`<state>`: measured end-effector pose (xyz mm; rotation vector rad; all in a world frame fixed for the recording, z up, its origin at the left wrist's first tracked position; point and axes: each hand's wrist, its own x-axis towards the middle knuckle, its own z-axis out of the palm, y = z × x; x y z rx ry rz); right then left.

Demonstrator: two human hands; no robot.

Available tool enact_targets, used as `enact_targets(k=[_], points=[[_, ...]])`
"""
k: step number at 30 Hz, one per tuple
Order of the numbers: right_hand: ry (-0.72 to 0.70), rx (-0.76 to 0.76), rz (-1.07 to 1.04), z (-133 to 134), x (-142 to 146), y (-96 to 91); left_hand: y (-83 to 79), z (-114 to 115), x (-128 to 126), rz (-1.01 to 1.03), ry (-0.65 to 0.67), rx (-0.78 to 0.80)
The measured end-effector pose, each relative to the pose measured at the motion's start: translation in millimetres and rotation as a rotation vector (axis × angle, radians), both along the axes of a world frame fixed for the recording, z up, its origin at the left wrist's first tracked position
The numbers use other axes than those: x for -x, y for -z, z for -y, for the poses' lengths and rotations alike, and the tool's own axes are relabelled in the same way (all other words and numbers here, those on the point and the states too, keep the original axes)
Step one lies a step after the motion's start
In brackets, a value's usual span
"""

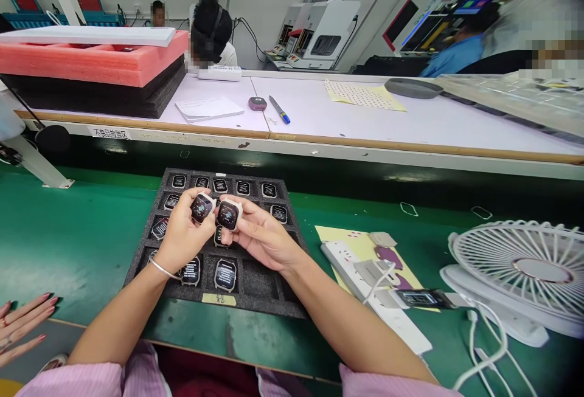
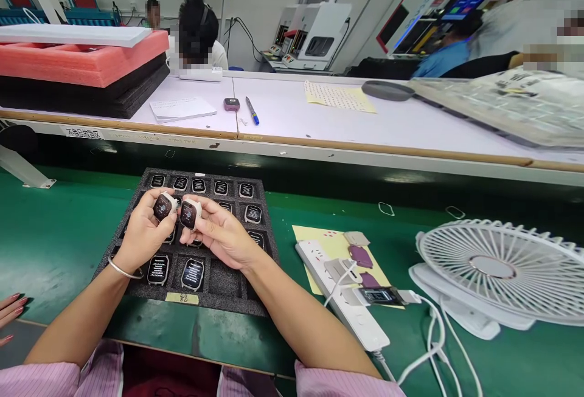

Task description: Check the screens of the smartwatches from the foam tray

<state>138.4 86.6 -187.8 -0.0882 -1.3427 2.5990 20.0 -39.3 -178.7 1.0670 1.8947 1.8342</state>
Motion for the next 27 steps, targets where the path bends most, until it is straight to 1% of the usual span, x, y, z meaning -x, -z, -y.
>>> enact_targets(k=[4,11,17,22,27], points=[[-0.012,0.003,-0.010,0.0,-0.6,0.7,0.4,-0.1,0.9,-0.006,-0.025,0.010],[-0.004,-0.009,-0.010,0.1,-1.3,1.2,-0.9,-0.8,-0.4,0.058,-0.001,-0.011],[-0.002,-0.039,0.005,-0.4,-1.7,-0.2,-1.9,-0.4,0.3,0.002,-0.006,0.004],[0.015,-0.028,0.002,0.1,-1.5,-1.2,-1.8,-0.5,0.1,0.011,0.011,0.007],[0.010,-0.037,0.008,0.5,-1.8,-0.7,-1.7,0.7,1.0,-0.036,0.018,0.019]])
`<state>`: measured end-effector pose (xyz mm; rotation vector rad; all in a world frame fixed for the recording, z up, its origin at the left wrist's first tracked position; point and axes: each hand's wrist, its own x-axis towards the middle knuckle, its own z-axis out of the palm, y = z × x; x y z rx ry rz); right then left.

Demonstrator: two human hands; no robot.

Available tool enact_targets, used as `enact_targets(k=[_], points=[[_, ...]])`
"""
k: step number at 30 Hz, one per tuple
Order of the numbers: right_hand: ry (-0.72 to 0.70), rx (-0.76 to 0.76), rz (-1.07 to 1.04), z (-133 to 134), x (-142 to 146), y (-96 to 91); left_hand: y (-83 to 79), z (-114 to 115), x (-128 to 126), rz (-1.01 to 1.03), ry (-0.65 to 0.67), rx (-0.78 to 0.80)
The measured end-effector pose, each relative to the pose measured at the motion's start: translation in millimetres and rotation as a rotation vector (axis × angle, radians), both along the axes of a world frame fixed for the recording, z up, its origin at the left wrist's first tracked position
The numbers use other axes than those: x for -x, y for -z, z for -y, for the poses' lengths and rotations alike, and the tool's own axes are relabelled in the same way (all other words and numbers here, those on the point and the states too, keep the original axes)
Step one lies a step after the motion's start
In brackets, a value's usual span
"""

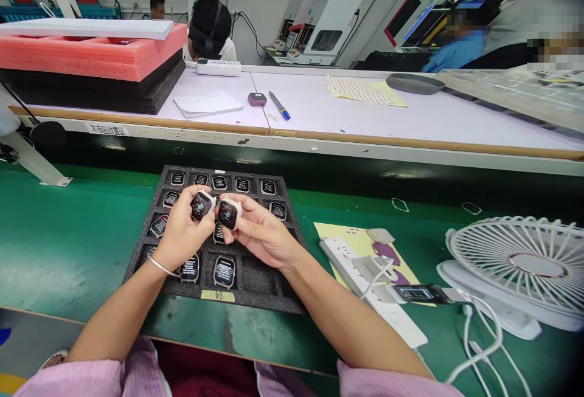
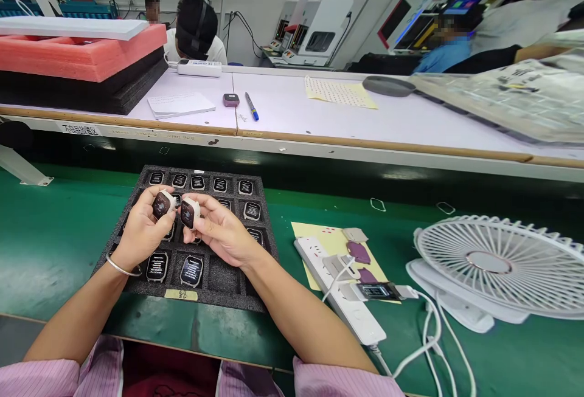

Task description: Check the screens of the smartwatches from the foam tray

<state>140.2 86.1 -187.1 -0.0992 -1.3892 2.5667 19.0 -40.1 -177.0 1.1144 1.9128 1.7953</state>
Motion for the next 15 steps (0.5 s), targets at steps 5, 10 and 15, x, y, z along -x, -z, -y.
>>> enact_targets(k=[5,10,15], points=[[0.013,-0.003,0.004,-0.1,-0.6,-1.2,-0.4,-0.6,0.5,0.023,0.012,-0.015],[0.009,0.011,0.004,-0.5,-0.1,-1.5,-1.9,-0.4,0.0,0.025,0.021,-0.008],[0.012,-0.009,0.013,-0.5,-0.8,-1.2,-1.4,0.3,0.3,0.000,0.022,0.003]])
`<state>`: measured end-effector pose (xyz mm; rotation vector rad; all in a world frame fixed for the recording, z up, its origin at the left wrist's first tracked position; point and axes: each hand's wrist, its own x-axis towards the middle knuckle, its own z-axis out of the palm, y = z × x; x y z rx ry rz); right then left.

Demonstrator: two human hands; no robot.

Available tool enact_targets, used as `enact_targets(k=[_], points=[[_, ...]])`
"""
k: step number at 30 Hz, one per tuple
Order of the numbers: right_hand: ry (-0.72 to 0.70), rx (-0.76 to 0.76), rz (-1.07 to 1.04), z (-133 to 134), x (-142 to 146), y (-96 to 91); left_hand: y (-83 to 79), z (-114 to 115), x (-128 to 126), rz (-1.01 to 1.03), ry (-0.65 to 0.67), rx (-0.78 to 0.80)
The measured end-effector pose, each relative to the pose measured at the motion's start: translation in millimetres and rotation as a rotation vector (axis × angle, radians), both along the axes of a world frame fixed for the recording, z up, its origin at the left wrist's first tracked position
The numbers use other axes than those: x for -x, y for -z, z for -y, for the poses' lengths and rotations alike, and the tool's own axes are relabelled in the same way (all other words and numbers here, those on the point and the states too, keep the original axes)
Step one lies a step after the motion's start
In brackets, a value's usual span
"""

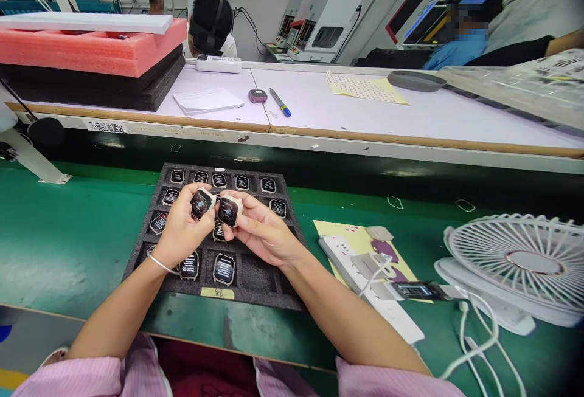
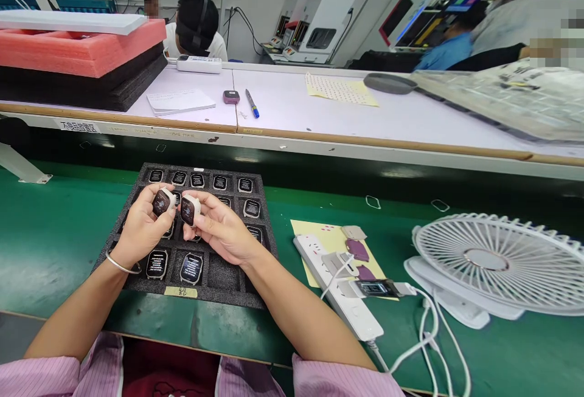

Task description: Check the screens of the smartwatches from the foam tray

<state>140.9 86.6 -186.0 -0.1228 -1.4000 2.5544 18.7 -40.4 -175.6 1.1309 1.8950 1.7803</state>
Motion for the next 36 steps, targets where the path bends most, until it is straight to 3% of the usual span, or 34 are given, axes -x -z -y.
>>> enact_targets(k=[12,18,22,36], points=[[-0.007,0.008,0.000,0,0,-0.7,3.5,-2,2,0.063,0.001,0.002],[0.085,0.102,0.112,-5,5,2.0,2.1,-3,5,0.434,0.038,0.033],[0.132,0.092,0.137,-10,6,2.7,-2.0,-1,3,0.594,0.071,-0.049],[0.194,-0.074,0.067,-7,5,5.2,-0.7,2,0,0.588,0.090,-0.098]])
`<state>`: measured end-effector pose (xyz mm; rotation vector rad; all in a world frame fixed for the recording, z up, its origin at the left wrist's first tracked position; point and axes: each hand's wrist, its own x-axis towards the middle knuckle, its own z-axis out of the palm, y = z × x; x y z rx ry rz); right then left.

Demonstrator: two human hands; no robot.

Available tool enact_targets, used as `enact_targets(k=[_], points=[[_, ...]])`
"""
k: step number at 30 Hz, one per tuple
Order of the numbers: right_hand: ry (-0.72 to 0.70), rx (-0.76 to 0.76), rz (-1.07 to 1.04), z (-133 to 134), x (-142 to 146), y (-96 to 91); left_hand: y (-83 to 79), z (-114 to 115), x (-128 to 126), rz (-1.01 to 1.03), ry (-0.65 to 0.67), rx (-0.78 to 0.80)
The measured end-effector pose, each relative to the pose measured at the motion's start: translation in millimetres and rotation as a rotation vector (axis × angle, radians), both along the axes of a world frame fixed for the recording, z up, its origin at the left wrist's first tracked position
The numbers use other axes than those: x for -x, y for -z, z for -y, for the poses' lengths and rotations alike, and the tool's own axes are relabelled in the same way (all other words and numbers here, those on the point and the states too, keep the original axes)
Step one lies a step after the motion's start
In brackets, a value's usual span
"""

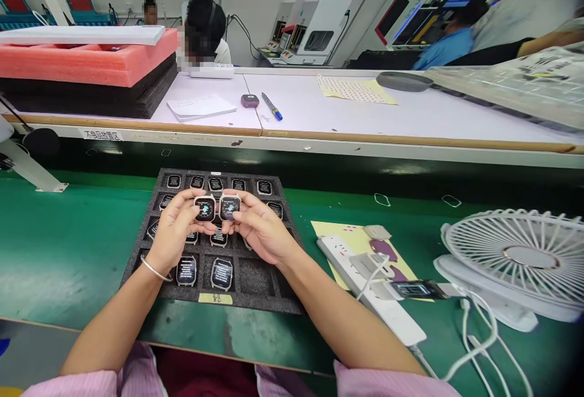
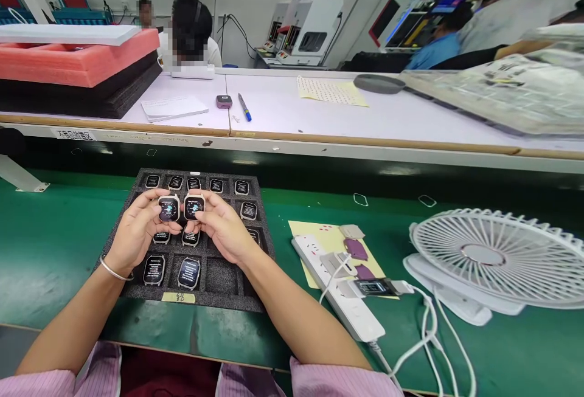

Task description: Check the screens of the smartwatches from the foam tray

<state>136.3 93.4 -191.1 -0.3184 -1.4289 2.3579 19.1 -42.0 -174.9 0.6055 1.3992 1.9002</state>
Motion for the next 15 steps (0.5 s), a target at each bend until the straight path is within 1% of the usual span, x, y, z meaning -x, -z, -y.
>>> enact_targets(k=[7,11,15], points=[[0.016,-0.041,0.009,-0.1,-0.6,3.4,1.7,-0.4,0.5,-0.035,0.036,0.035],[0.011,-0.014,0.004,0.4,-0.2,2.1,1.9,-1.4,0.6,-0.070,0.040,0.047],[-0.068,0.057,-0.005,1.3,-0.6,-0.4,5.4,-4.1,1.3,-0.209,-0.038,0.010]])
